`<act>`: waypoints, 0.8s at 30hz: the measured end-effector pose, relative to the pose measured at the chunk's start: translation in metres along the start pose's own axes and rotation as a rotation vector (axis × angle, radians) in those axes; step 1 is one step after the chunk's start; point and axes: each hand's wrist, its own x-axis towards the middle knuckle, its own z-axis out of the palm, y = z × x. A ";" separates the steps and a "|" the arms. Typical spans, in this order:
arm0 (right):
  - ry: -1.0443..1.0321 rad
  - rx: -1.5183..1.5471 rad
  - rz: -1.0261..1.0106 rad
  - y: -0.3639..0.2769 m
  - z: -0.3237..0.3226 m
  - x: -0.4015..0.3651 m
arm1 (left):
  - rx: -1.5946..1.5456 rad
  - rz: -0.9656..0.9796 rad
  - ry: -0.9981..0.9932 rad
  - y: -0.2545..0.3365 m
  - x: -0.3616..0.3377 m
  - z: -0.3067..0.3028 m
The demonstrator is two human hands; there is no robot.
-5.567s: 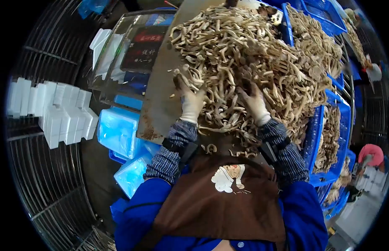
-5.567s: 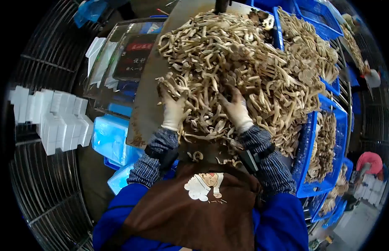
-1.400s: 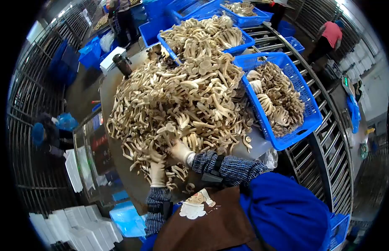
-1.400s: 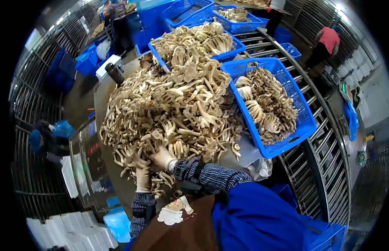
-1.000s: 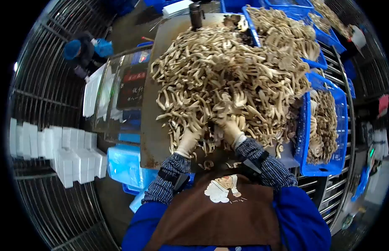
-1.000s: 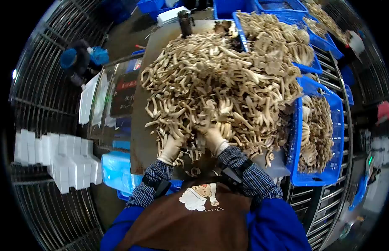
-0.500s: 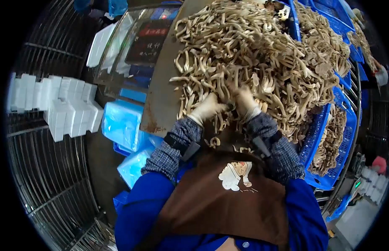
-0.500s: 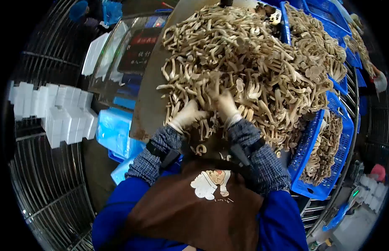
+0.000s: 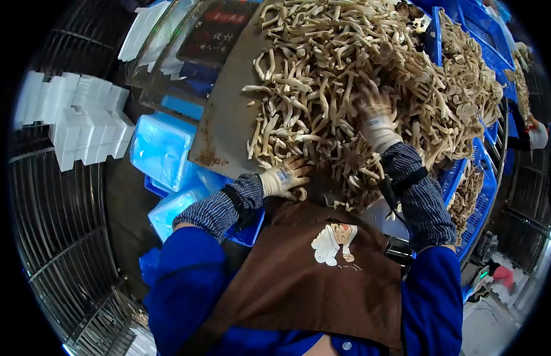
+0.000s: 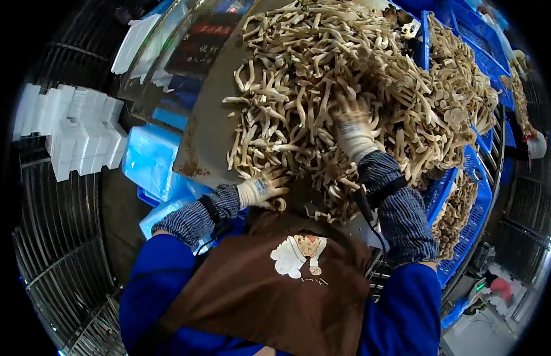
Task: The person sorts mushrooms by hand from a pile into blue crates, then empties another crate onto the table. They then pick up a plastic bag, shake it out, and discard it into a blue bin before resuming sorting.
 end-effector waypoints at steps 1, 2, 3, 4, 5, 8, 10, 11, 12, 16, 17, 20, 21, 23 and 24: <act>0.191 0.185 0.037 0.000 -0.036 -0.016 | 0.028 -0.033 -0.121 -0.002 0.004 0.007; 0.241 0.350 0.040 0.006 -0.041 -0.021 | 0.094 -0.027 -0.096 -0.004 0.009 0.010; 0.292 0.515 0.047 0.012 -0.041 -0.025 | 0.164 -0.020 -0.070 -0.007 0.014 0.014; 0.354 0.657 0.084 0.011 -0.035 -0.028 | 0.181 0.051 0.108 -0.011 0.019 0.017; 0.355 0.653 0.085 0.009 -0.023 -0.030 | 0.182 0.052 0.112 -0.016 0.025 0.019; 0.341 1.110 0.356 -0.003 -0.013 -0.043 | 0.131 0.135 -0.122 -0.022 0.039 0.011; 0.333 1.164 0.402 -0.011 0.007 -0.037 | 0.093 -0.050 -0.164 -0.010 0.052 -0.023; 0.320 1.220 0.450 -0.016 0.014 -0.035 | 0.052 -0.236 -0.207 -0.004 0.056 -0.035; 0.025 0.454 0.191 -0.016 -0.009 -0.041 | -0.179 -0.283 0.096 -0.011 0.055 -0.022; 0.170 1.173 0.351 -0.018 -0.011 -0.043 | -1.164 -0.799 0.592 0.011 0.059 -0.069; 0.233 1.348 0.350 -0.014 -0.010 -0.048 | -1.256 -0.900 0.639 -0.006 0.055 -0.043; 0.195 1.579 0.213 -0.003 -0.044 -0.079 | -1.679 -0.649 0.866 0.001 0.028 -0.048; 0.088 1.403 0.161 0.004 -0.059 -0.090 | -1.403 -0.891 0.650 0.018 0.014 -0.080; 0.067 1.062 -0.254 0.022 -0.031 -0.101 | -1.425 -0.828 0.364 0.028 -0.033 -0.062; 0.022 0.636 -0.353 0.023 -0.023 -0.100 | -1.430 -0.774 0.263 0.035 -0.057 -0.057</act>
